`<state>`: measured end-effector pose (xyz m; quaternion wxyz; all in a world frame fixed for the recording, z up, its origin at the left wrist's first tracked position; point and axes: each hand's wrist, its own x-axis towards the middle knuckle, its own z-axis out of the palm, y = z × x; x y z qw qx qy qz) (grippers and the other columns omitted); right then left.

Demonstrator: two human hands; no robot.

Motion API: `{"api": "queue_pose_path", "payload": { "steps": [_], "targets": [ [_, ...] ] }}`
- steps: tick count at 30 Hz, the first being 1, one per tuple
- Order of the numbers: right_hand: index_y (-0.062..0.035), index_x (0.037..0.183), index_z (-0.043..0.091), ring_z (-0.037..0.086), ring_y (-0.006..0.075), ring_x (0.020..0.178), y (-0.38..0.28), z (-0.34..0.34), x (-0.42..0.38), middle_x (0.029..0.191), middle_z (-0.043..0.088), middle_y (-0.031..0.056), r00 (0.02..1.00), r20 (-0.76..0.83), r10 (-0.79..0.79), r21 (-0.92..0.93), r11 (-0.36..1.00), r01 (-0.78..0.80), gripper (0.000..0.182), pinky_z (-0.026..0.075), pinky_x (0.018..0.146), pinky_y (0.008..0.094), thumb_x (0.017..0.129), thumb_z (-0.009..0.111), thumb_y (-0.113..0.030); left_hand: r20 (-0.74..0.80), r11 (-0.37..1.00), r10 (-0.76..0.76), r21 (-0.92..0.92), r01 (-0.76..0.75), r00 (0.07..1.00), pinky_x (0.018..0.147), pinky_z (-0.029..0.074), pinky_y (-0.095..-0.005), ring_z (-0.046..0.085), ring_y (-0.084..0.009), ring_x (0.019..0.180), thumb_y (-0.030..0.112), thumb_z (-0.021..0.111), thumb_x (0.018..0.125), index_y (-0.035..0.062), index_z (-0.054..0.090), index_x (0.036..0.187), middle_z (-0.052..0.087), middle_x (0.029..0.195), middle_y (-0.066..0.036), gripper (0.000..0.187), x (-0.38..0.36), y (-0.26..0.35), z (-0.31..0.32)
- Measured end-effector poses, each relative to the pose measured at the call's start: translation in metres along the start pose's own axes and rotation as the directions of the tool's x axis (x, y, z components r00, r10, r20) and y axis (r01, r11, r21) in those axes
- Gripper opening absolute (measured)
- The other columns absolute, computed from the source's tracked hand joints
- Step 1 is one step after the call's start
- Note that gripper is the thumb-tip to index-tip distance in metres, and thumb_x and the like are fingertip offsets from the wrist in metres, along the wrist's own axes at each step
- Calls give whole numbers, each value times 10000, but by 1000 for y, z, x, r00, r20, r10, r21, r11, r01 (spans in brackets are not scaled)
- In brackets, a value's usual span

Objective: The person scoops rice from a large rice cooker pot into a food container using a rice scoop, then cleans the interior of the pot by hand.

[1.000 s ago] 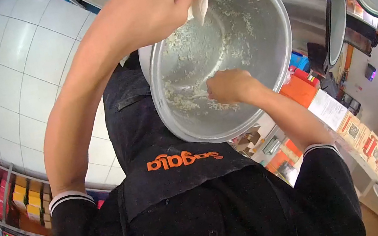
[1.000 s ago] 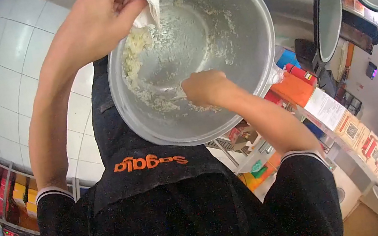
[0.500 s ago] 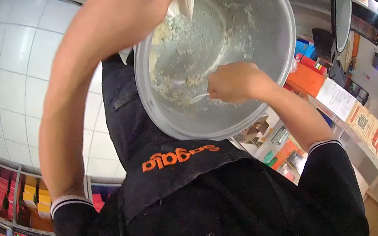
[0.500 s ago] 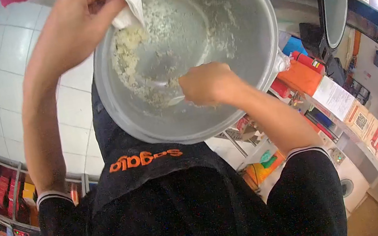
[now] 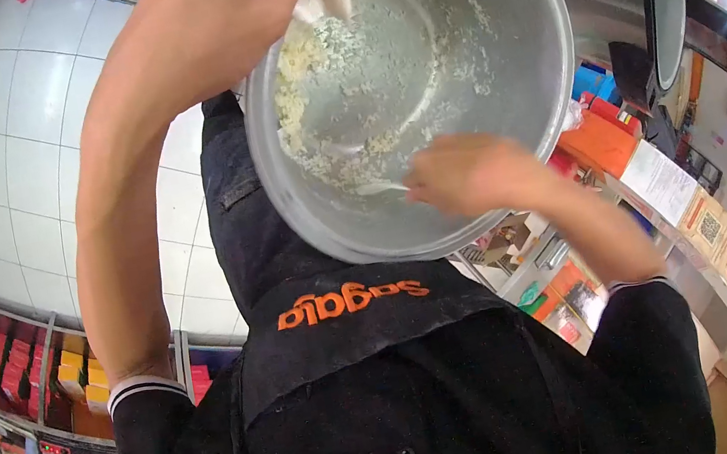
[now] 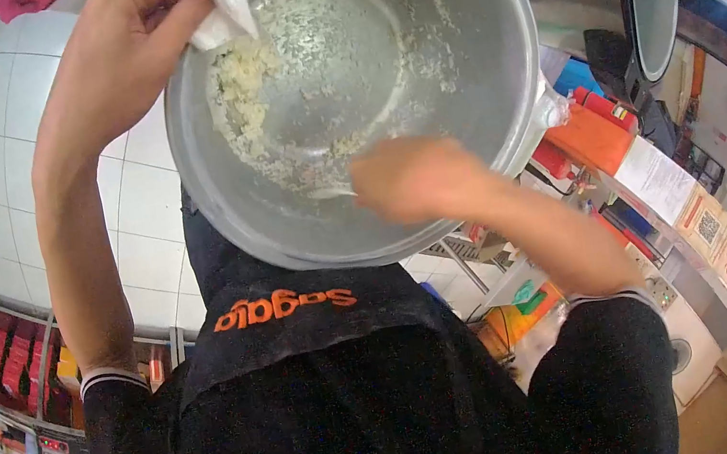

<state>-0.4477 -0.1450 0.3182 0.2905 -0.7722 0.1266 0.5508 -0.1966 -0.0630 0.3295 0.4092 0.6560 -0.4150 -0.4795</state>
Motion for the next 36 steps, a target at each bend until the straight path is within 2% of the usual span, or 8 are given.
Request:
{"api": "queue_pose_path", "payload": {
  "steps": [3, 7, 11, 13, 16, 23, 32, 36],
  "targets": [
    [-49, 976, 672, 646, 373, 784, 9, -27, 30, 792, 657, 184, 971, 233, -49, 24, 999, 44, 292, 492, 730, 464, 917, 533, -299, -64, 998, 57, 21, -56, 996, 613, 445, -310, 571, -176, 632, 62, 564, 862, 2, 698, 867, 648, 726, -102, 147, 7, -13, 1],
    [-41, 965, 668, 643, 372, 771, -10, -30, 1, 800, 657, 179, 976, 215, 37, -48, 998, -27, 295, 497, 735, 460, 910, 543, -302, -19, 983, 176, 55, -175, 984, 748, 465, -231, 572, -67, 806, 78, 559, 918, -33, 658, 1020, 652, 869, -15, 180, 7, -37, 8],
    [-29, 908, 675, 629, 395, 788, -21, -32, 10, 796, 654, 187, 997, 39, 74, -23, 997, -73, 288, 482, 742, 486, 900, 556, -291, 21, 973, 213, 92, -214, 977, 744, 448, -247, 543, -75, 789, 86, 550, 925, -48, 650, 1013, 623, 854, -13, 188, 6, -38, 4],
    [-36, 915, 683, 635, 394, 821, -16, -45, 12, 845, 666, 183, 977, 213, -1, -10, 1000, 3, 276, 489, 774, 470, 900, 557, -282, -24, 985, 153, 83, -150, 988, 733, 434, -251, 526, -83, 776, 82, 554, 918, -53, 646, 1000, 601, 845, -20, 183, 4, -33, 7],
    [-43, 938, 687, 642, 381, 851, 2, -43, -5, 868, 671, 189, 999, 6, -33, 55, 998, 33, 278, 489, 785, 460, 911, 539, -276, -5, 971, 218, 105, -216, 976, 734, 433, -246, 521, -78, 786, 76, 550, 917, -52, 643, 993, 590, 852, -22, 176, 2, -37, 5],
    [-6, 1014, 658, 632, 399, 896, -15, -12, 45, 919, 656, 230, 995, 73, -62, 120, 991, 53, 333, 469, 801, 494, 948, 474, -276, -4, 987, 158, 21, -158, 987, 747, 433, -235, 514, -61, 813, 97, 540, 936, -62, 634, 1004, 593, 866, -8, 197, 0, -41, 10],
    [23, 999, 642, 628, 397, 900, -18, 1, 77, 919, 639, 268, 996, -92, 18, 311, 950, 12, 306, 473, 808, 473, 945, 450, -208, -120, 981, 184, 82, -175, 976, 600, 405, -266, 476, -95, 640, 105, 585, 893, -44, 657, 962, 580, 738, -52, 179, 7, -44, 7],
    [31, 999, 641, 624, 401, 927, -25, -28, 29, 936, 638, 269, 998, 31, -58, 369, 928, 42, 302, 467, 822, 474, 940, 451, -196, -99, 991, 123, -33, -127, 987, 603, 399, -248, 478, -77, 669, 96, 571, 908, -44, 655, 969, 571, 755, -36, 174, -1, -45, 5]
  ]
}}
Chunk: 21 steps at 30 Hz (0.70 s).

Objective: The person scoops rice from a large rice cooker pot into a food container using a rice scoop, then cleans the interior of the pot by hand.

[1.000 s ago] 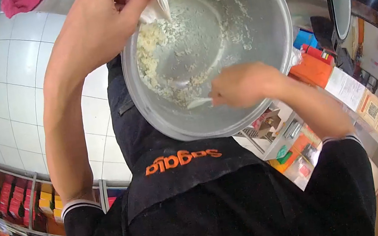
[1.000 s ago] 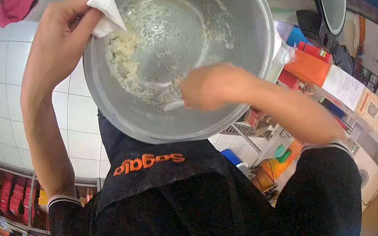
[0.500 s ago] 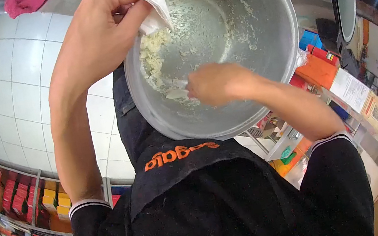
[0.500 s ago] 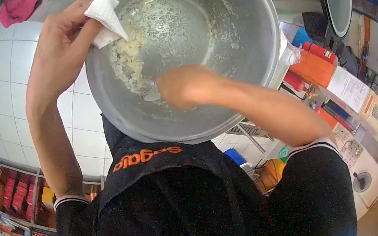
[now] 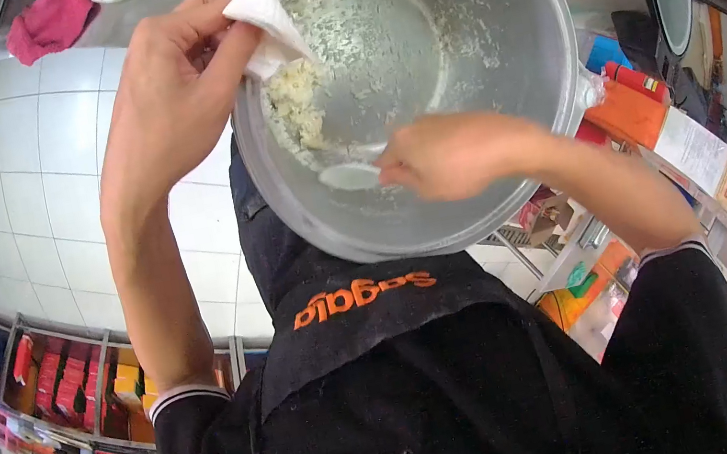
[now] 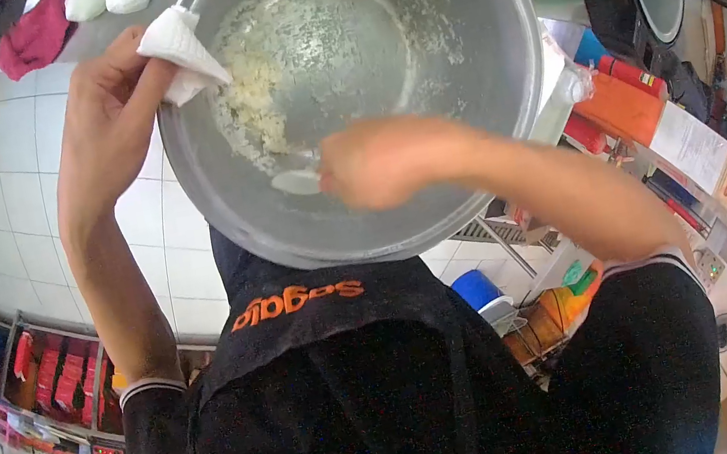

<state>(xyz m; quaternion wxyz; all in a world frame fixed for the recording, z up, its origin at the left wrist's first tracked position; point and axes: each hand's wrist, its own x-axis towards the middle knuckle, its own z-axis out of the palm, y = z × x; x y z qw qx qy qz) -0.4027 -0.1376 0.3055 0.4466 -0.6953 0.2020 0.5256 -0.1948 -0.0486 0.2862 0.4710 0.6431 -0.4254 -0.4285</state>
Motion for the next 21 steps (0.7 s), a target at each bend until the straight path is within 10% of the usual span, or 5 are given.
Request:
{"api": "queue_pose_path", "payload": {
  "steps": [21],
  "targets": [
    [31, 1024, 619, 613, 450, 904, -12, 25, 47, 887, 619, 311, 913, -406, -33, 221, 966, 133, 260, 458, 774, 508, 918, 440, -124, -62, 992, -101, 71, 105, 993, 567, 359, -222, 438, -39, 636, 50, 565, 899, -70, 625, 891, 517, 734, 12, 134, -15, 7, 6]
  ]
}}
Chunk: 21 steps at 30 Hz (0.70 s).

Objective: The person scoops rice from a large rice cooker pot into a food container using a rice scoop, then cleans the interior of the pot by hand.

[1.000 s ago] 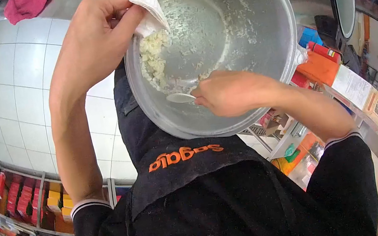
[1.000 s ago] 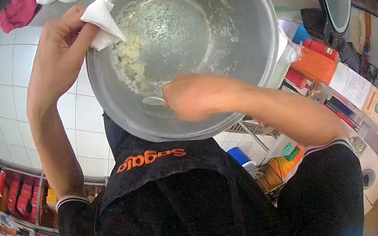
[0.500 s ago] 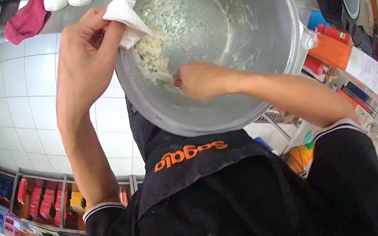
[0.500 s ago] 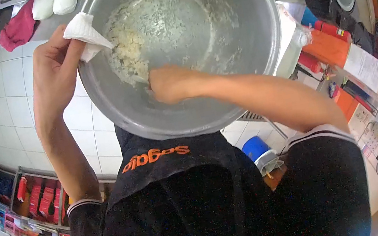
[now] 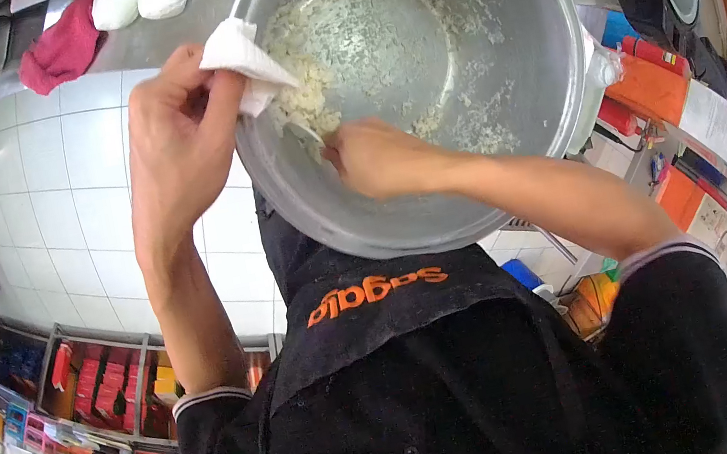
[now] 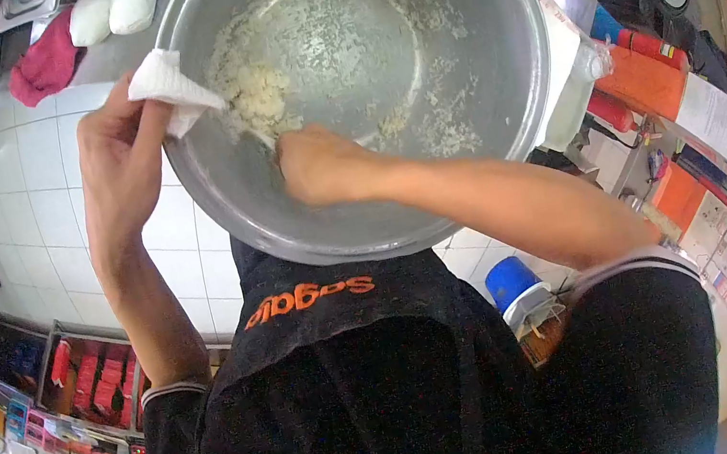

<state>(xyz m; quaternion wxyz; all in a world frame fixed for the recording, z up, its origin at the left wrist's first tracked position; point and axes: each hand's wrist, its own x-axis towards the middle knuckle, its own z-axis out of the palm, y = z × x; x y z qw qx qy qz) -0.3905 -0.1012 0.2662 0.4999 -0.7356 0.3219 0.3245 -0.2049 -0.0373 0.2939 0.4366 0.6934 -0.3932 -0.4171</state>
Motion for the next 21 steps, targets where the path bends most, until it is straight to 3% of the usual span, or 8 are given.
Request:
{"api": "queue_pose_path", "payload": {
  "steps": [4, 7, 10, 13, 15, 18, 21],
  "targets": [
    [22, 1038, 629, 610, 449, 924, -1, -11, -28, 899, 624, 303, 997, 77, 32, 36, 999, -34, 272, 460, 779, 501, 923, 442, -139, 2, 997, -43, -70, 43, 999, 562, 363, -225, 444, -46, 634, 23, 565, 881, -71, 634, 911, 532, 734, -5, 121, -6, -2, -1],
    [16, 1057, 634, 610, 446, 931, -13, -20, -43, 910, 622, 304, 997, 54, -62, 10, 998, 61, 290, 460, 791, 494, 929, 436, -154, -29, 992, -50, -119, 46, 998, 560, 358, -222, 444, -44, 639, 17, 566, 877, -77, 631, 906, 530, 736, -9, 118, -7, 1, 3],
    [5, 1082, 628, 616, 442, 911, -4, -6, -8, 907, 619, 308, 998, -30, 52, 62, 997, -50, 296, 460, 790, 492, 940, 444, -178, -14, 998, 9, -58, -10, 1000, 554, 352, -220, 445, -42, 642, 19, 564, 882, -83, 627, 893, 521, 745, -6, 120, -6, -7, 2],
    [8, 1070, 625, 623, 439, 884, -12, -17, -30, 886, 618, 307, 997, 52, 65, 112, 991, -70, 294, 460, 782, 494, 946, 448, -191, 15, 996, -30, -79, 31, 999, 547, 349, -223, 445, -44, 636, 14, 561, 878, -84, 626, 882, 522, 730, -6, 118, -10, -1, -1],
    [14, 1013, 625, 616, 451, 854, -21, -26, -54, 849, 620, 291, 998, -10, -54, 134, 989, 55, 278, 462, 763, 491, 950, 452, -195, 8, 995, -60, -75, 60, 998, 543, 347, -226, 443, -45, 631, 12, 555, 878, -77, 632, 882, 536, 738, -7, 117, -11, 0, -3],
    [7, 970, 618, 603, 460, 839, -13, -4, -15, 821, 618, 274, 993, -113, 39, 209, 978, -14, 261, 462, 746, 492, 951, 454, -196, -9, 997, 34, 64, -34, 999, 549, 346, -219, 439, -40, 637, 15, 555, 880, -73, 633, 883, 544, 758, -2, 118, -4, 1, -1],
    [8, 970, 609, 594, 464, 833, -6, -17, -40, 814, 615, 267, 993, -83, -84, 143, 985, 96, 256, 457, 734, 499, 950, 460, -198, -10, 998, -64, 26, 64, 998, 552, 346, -212, 436, -37, 640, 10, 551, 894, -73, 635, 892, 546, 780, 3, 118, -15, 3, -2]
  ]
}}
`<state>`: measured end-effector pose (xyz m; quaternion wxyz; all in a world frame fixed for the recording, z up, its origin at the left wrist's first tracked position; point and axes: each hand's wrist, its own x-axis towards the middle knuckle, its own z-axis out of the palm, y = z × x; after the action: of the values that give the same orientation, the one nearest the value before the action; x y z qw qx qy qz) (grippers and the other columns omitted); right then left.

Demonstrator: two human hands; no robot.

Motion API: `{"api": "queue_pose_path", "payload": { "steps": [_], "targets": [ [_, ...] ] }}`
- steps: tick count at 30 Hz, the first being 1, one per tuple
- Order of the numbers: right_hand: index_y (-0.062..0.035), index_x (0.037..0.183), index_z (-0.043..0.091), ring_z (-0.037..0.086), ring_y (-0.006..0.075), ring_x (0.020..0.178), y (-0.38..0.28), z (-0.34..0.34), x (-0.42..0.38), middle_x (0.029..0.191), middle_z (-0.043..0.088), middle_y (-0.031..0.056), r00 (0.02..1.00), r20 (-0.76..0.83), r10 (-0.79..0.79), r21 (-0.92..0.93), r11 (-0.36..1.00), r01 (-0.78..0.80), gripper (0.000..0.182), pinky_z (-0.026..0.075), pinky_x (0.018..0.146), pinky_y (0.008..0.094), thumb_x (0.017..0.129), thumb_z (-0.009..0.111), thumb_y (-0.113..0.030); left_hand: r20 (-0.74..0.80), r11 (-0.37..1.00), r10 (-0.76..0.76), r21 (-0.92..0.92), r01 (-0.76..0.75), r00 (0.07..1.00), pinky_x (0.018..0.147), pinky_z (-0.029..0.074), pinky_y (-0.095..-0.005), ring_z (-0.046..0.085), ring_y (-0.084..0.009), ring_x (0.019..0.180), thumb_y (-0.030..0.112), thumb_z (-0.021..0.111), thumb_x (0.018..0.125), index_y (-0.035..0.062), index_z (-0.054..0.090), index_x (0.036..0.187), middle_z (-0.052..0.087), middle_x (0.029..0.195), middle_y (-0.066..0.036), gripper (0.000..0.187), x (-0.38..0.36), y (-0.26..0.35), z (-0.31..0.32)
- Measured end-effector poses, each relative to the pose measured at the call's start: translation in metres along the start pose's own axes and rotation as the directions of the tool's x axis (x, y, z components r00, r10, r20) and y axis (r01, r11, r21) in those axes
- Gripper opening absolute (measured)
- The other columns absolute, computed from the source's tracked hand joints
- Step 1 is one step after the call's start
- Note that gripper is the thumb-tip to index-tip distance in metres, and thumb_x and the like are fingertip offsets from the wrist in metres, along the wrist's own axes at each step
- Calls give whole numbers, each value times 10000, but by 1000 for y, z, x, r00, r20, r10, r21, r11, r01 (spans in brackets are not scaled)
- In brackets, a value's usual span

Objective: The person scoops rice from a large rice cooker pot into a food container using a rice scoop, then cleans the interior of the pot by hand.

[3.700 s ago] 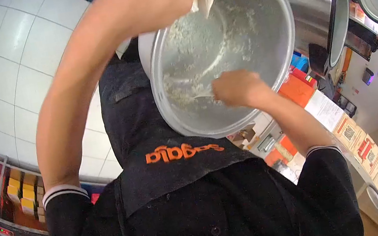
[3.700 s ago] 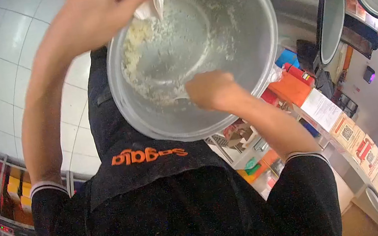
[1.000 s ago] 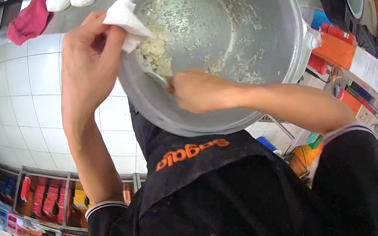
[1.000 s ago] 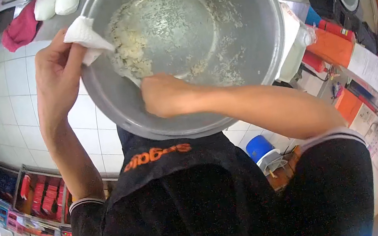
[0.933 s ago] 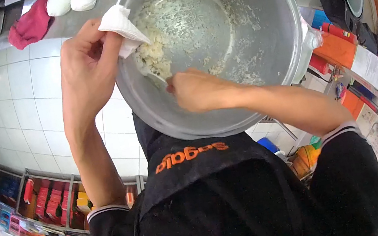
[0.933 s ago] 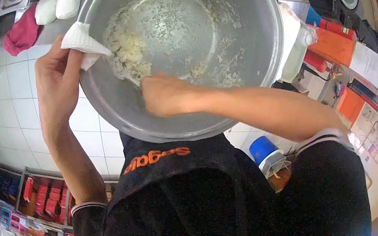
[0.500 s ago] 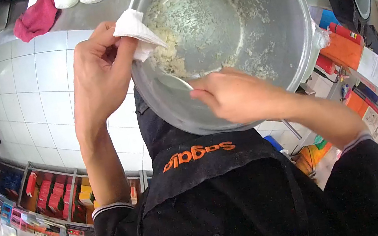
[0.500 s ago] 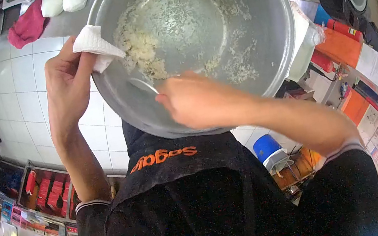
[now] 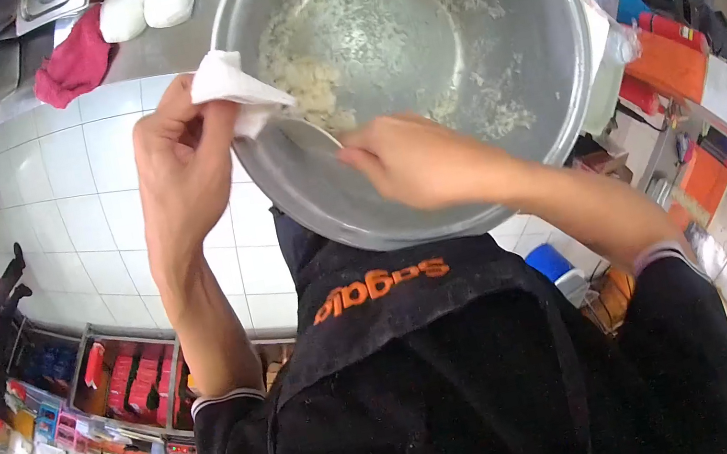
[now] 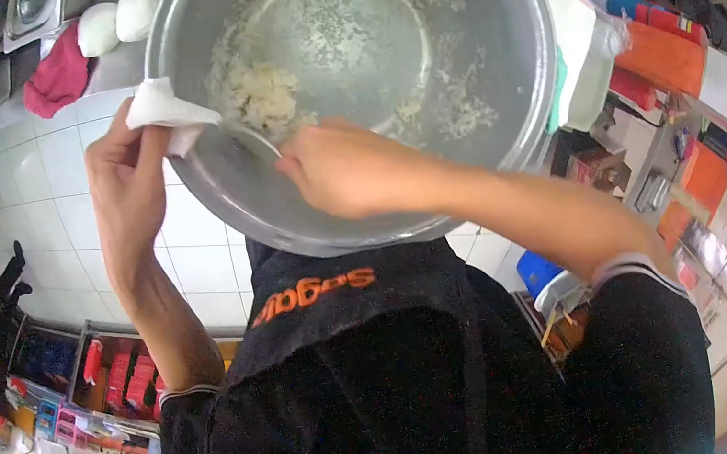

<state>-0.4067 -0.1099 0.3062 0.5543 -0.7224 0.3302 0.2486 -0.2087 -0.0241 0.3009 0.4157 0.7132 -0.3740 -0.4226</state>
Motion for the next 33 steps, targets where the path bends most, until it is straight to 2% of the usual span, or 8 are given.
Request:
{"api": "queue_pose_path", "payload": {
  "steps": [6, 10, 14, 17, 19, 22, 26, 33],
  "targets": [
    [40, 929, 591, 584, 471, 833, 0, 15, 21, 810, 597, 284, 986, -164, -19, 111, 993, 37, 269, 444, 718, 512, 949, 456, -193, -11, 992, -42, -122, 40, 999, 617, 386, -198, 496, -32, 722, -8, 542, 909, -79, 643, 940, 584, 847, -7, 127, 2, 1, 1],
    [33, 916, 606, 586, 470, 846, -8, 4, -2, 819, 601, 290, 995, -91, -38, 91, 995, 46, 272, 447, 722, 510, 945, 451, -189, -26, 991, -38, -130, 34, 999, 603, 391, -200, 494, -32, 703, -1, 546, 904, -64, 652, 937, 589, 817, 7, 128, -2, -5, 4],
    [14, 944, 634, 606, 451, 882, 8, 21, 32, 891, 618, 294, 981, -175, 80, 123, 991, -59, 275, 451, 743, 508, 946, 443, -184, -35, 1000, -8, -18, 8, 999, 576, 351, -195, 451, -18, 673, 18, 573, 893, -55, 637, 886, 565, 751, 27, 97, -3, -2, 6],
    [27, 955, 638, 619, 441, 873, 14, 16, 25, 901, 625, 296, 992, -106, 69, 158, 986, -52, 294, 456, 751, 500, 949, 447, -197, -39, 989, -67, -136, 61, 997, 567, 340, -195, 440, -15, 667, 7, 564, 892, -57, 635, 879, 556, 753, 26, 97, -8, -9, 5],
    [35, 946, 648, 626, 432, 857, 12, 5, -10, 905, 632, 293, 994, -58, -97, 38, 994, 99, 316, 459, 762, 487, 948, 448, -210, -39, 995, -65, -82, 62, 997, 567, 341, -195, 439, -16, 667, 2, 561, 892, -60, 637, 882, 556, 759, 25, 98, -9, -4, 4],
    [26, 977, 642, 621, 427, 866, 24, 27, 44, 918, 632, 288, 995, 3, 97, 24, 995, -97, 298, 452, 780, 490, 945, 451, -200, -30, 994, -94, -55, 93, 995, 565, 340, -193, 436, -18, 663, -8, 559, 891, -64, 640, 883, 555, 767, 26, 100, -14, -2, 7],
    [27, 972, 640, 615, 426, 869, 33, 6, 28, 889, 630, 287, 998, 59, -5, -20, 1000, 6, 280, 443, 793, 502, 929, 470, -191, -72, 994, -62, -92, 55, 995, 561, 341, -188, 439, -22, 654, -10, 560, 890, -66, 644, 891, 554, 770, 22, 101, -14, -3, 8],
    [6, 1018, 627, 610, 430, 883, 35, 7, 54, 914, 630, 278, 999, 22, 31, -102, 994, -28, 273, 451, 802, 504, 941, 461, -197, -58, 981, -55, -188, 43, 997, 591, 357, -185, 473, -37, 696, -21, 562, 894, -60, 654, 909, 555, 816, 1, 101, -12, -7, 10]
  ]
}}
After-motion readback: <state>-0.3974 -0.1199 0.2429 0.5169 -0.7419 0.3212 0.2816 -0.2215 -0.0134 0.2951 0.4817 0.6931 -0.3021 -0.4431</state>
